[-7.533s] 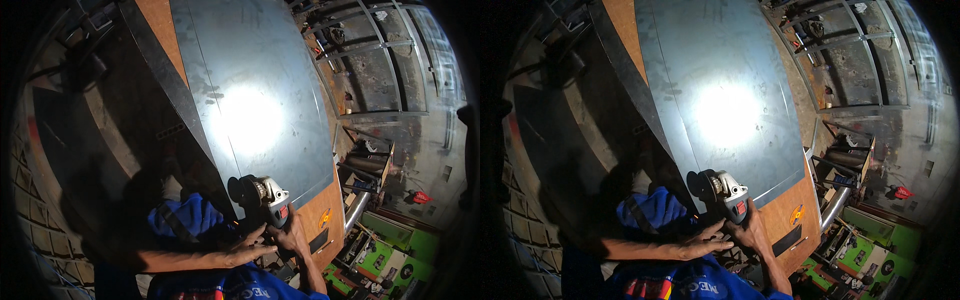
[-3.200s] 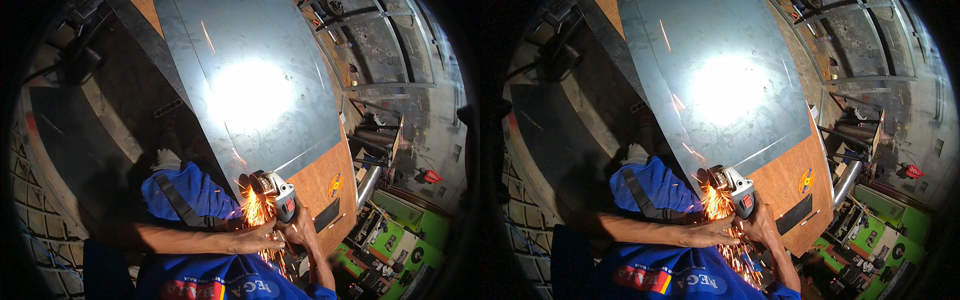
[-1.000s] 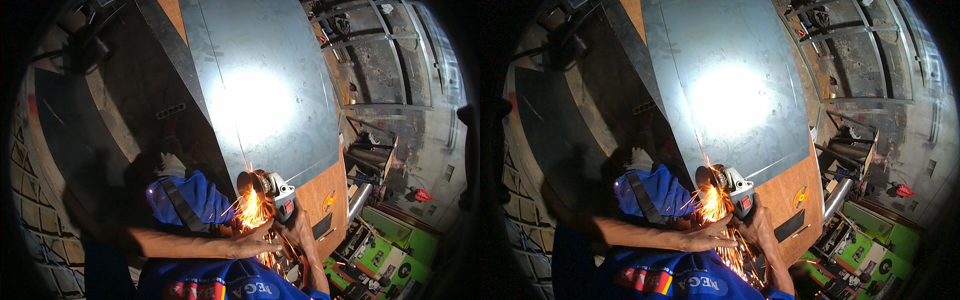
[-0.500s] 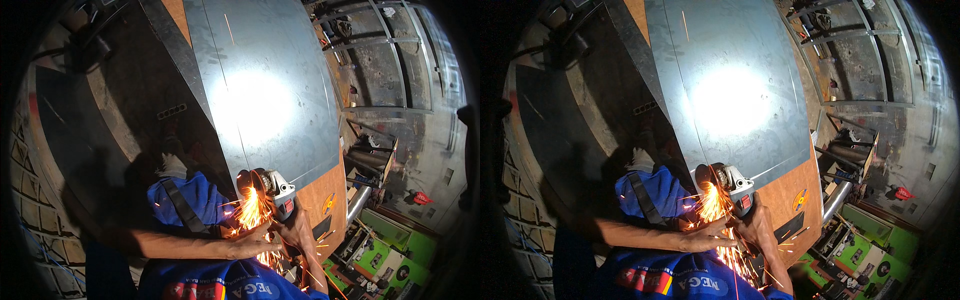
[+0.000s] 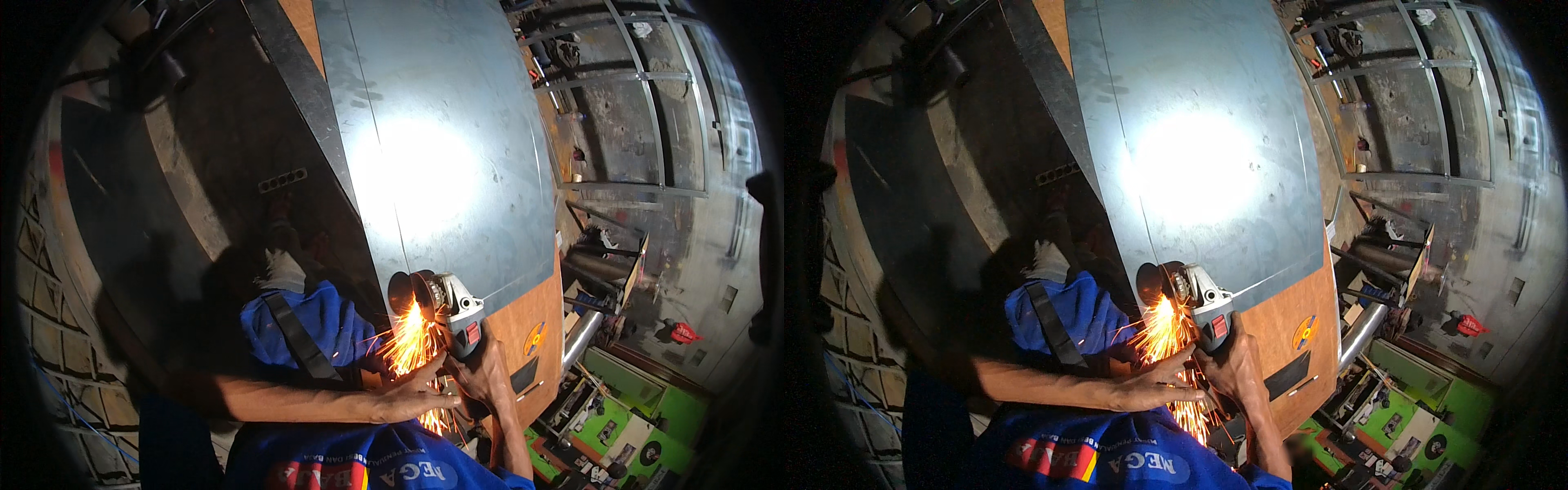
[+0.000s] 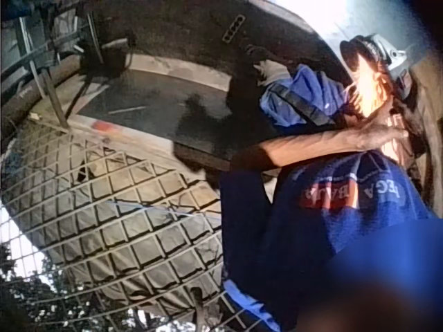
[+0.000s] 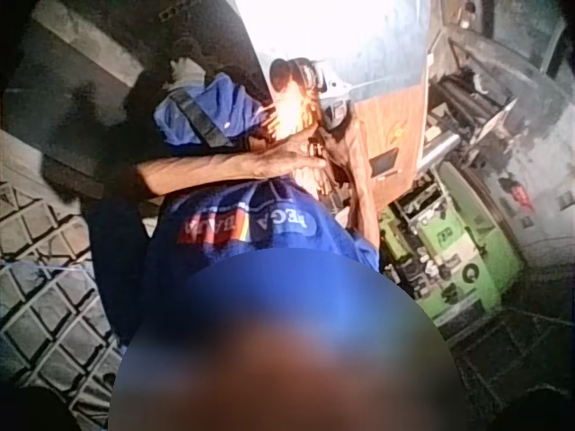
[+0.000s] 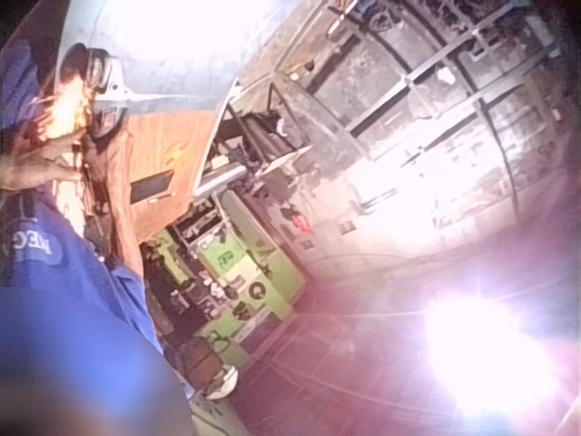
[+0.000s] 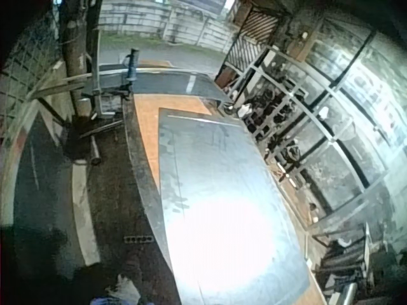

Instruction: The person uses an angle grinder to cut a large metal sheet on a wooden workbench. They guide the grinder along marked lines, reposition the sheet, and continue cutting until a section is separated. Sparks are visible throughout the cutting process.

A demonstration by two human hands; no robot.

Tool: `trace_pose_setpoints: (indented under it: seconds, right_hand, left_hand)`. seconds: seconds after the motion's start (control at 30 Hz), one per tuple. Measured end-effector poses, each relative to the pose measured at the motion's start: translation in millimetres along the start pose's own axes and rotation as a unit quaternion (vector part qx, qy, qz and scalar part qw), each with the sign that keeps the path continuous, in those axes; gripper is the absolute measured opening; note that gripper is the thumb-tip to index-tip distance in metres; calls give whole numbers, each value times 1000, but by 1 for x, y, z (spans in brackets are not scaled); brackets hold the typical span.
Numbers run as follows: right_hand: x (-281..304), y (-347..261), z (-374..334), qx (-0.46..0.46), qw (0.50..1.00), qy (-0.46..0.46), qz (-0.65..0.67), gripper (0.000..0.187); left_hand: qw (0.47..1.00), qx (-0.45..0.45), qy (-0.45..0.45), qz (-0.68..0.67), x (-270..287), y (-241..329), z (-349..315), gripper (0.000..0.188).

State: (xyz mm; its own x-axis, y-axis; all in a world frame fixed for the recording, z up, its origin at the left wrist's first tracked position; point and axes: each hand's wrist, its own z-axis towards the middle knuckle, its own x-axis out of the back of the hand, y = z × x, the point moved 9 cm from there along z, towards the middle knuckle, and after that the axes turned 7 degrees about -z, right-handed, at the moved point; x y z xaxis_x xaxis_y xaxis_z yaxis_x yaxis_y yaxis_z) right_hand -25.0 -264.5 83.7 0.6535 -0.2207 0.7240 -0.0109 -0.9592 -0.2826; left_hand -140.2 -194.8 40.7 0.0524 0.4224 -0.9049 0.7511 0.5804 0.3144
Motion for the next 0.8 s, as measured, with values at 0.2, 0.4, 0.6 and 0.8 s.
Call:
trace_pose_setpoints:
  seconds: [0.2,0.4,0.6,0.8]
  right_hand:
    - [3,-7,4,-15,1000,0,10,55]
    - [7,-14,8,2,1000,9,0,53]
    - [5,-8,11,22,1000,16,16,55]
    - [-1,2,16,8,999,8,52,58]
  left_hand:
    - [999,40,12,-14,3,-5,0,120]
    - [1000,-5,11,11,5,6,1,119]
    - [999,-46,-4,-8,1,20,2,117]
    - [1000,-6,22,7,6,15,-3,115]
